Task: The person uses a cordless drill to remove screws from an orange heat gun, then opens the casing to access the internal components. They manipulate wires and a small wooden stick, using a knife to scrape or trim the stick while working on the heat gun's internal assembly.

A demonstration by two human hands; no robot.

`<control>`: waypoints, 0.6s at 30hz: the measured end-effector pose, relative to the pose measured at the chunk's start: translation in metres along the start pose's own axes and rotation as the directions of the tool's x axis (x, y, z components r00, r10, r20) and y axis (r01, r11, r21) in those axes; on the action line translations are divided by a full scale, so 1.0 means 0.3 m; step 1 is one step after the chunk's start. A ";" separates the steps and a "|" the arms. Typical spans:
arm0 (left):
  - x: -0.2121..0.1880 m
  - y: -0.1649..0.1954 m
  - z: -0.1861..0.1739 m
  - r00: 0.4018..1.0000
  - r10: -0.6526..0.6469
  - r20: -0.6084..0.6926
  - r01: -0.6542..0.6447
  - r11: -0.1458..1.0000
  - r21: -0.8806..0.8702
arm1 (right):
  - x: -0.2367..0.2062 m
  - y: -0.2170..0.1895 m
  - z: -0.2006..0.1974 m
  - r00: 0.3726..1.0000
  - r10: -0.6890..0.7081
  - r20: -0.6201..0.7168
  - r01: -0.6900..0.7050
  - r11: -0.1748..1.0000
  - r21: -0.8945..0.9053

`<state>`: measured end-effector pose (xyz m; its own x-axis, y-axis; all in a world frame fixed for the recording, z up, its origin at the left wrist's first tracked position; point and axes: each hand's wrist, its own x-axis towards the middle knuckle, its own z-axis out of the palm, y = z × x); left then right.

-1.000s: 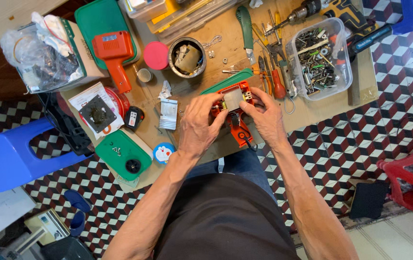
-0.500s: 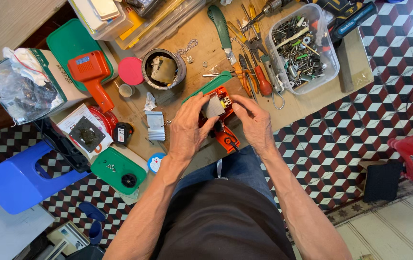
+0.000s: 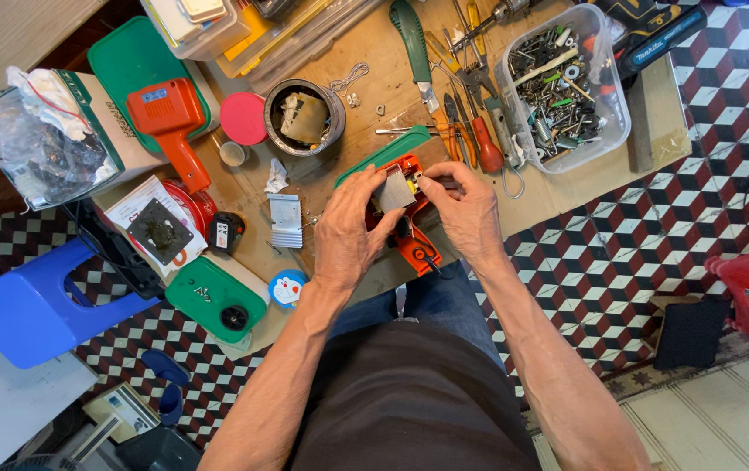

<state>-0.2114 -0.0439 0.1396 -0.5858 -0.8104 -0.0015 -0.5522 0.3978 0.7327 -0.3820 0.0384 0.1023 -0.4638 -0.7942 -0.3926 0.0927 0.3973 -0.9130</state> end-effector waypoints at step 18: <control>0.004 -0.019 -0.015 1.000 0.000 -0.013 -0.001 0.998 -0.058 | 0.077 0.050 0.004 0.997 0.074 0.018 -0.075 0.997 0.029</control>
<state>-0.2063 -0.0492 0.1384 -0.5781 -0.8160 0.0074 -0.5162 0.3727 0.7711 -0.3902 0.0254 0.0795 -0.4398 -0.7707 -0.4611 0.1526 0.4418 -0.8840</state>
